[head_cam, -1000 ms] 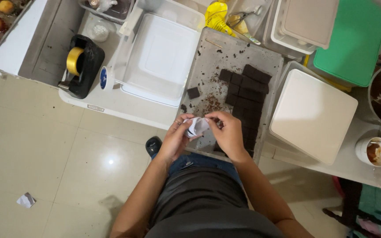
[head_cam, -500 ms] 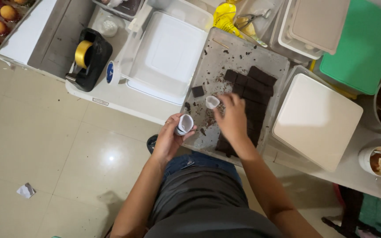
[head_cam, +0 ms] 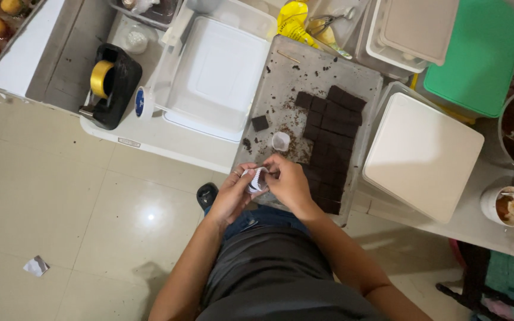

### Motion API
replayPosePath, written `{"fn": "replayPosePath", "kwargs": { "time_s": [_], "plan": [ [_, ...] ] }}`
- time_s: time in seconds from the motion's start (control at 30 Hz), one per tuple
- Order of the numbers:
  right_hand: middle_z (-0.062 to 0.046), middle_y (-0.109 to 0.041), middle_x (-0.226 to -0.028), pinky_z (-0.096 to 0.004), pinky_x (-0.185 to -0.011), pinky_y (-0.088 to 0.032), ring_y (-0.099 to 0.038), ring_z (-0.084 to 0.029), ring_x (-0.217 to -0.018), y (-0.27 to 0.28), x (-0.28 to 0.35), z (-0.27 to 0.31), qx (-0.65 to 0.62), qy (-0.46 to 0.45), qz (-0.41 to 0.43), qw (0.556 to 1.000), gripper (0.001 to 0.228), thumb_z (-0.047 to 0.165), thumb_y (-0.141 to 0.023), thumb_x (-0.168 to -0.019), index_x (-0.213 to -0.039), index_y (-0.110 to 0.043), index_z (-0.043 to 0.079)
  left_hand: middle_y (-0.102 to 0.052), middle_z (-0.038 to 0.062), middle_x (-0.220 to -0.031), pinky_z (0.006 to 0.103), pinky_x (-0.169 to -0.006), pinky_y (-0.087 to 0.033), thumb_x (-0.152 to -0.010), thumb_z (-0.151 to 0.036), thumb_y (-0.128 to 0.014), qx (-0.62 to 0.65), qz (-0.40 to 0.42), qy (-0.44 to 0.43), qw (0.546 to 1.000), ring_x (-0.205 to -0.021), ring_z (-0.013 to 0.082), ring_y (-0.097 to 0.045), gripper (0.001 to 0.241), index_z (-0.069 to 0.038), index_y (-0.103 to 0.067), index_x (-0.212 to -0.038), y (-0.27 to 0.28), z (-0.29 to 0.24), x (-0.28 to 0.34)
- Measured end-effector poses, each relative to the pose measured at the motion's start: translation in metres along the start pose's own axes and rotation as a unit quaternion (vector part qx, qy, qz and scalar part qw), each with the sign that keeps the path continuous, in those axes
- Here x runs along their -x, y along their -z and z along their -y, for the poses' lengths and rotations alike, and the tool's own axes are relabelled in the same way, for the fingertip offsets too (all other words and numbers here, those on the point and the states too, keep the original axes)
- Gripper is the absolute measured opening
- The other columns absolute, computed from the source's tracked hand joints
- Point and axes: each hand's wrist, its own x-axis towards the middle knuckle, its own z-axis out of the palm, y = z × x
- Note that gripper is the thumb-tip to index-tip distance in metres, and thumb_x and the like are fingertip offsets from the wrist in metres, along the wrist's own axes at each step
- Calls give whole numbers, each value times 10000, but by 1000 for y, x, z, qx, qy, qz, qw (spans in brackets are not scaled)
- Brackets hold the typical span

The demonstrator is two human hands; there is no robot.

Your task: Placing small brownie chunks into plastic cups at a bakery station.

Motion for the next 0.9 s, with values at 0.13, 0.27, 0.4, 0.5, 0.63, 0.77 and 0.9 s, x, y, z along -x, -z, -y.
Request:
{"fn": "replayPosePath", "kwargs": {
  "time_s": [0.13,0.27,0.4,0.5,0.63,0.77,0.9],
  "plan": [
    [-136,-781,-899,-292,-703,-576,-781,-177,-806,5,-3,-12,-40,66,-14,997,241,36,-684,-866,-1106,-678,27,-635,83,-1213,367,-934,-575,-1061,-222,-548,15,-35,6,999,-1084,190,-664,265,-88,-521,-1288,6,1,-5],
    [-119,-790,-1007,-363,-734,-579,-765,-255,-786,19,-28,-29,65,17,-38,997,266,101,-738,-870,-1133,-701,86,-661,136,-1184,369,-934,-613,-1033,-235,-548,4,-53,11,999,-1073,256,-697,278,-79,-536,-1263,2,-12,-4],
    [-149,-768,-991,-408,-754,-590,-758,-326,-879,41,-73,-26,138,15,-149,979,296,185,-741,-863,-1148,-718,112,-664,170,-1173,379,-918,-622,-1061,-254,-541,29,-53,-10,998,-1071,288,-707,250,-83,-531,-1242,7,-15,-3],
    [-146,-767,-987,-438,-763,-577,-740,-351,-900,43,-112,-33,192,12,-158,969,277,233,-738,-890,-1149,-725,133,-654,128,-1183,391,-918,-628,-1039,-218,-552,31,-43,-7,999,-1071,279,-706,240,-81,-526,-1234,11,-8,-5],
    [-136,-767,-987,-458,-764,-560,-731,-354,-918,46,-122,-44,238,22,-154,959,297,237,-746,-866,-1146,-728,138,-657,116,-1178,388,-908,-623,-1041,-224,-546,24,-39,-14,999,-1065,280,-705,250,-68,-531,-1236,8,-7,-4],
    [-125,-754,-1050,-444,-799,-556,-721,-334,-957,46,-87,-29,207,76,-186,957,292,209,-755,-875,-1141,-706,99,-671,131,-1170,379,-912,-620,-1038,-230,-550,21,-54,-5,998,-1073,282,-708,256,-77,-531,-1243,7,-9,-1],
    [-130,-749,-1057,-380,-814,-569,-734,-260,-928,21,-23,-15,79,87,-66,991,276,194,-794,-870,-1109,-707,85,-670,101,-1157,379,-925,-612,-1025,-235,-558,28,-45,-7,999,-1059,261,-712,257,-80,-525,-1226,6,-8,-6]
  ]
}}
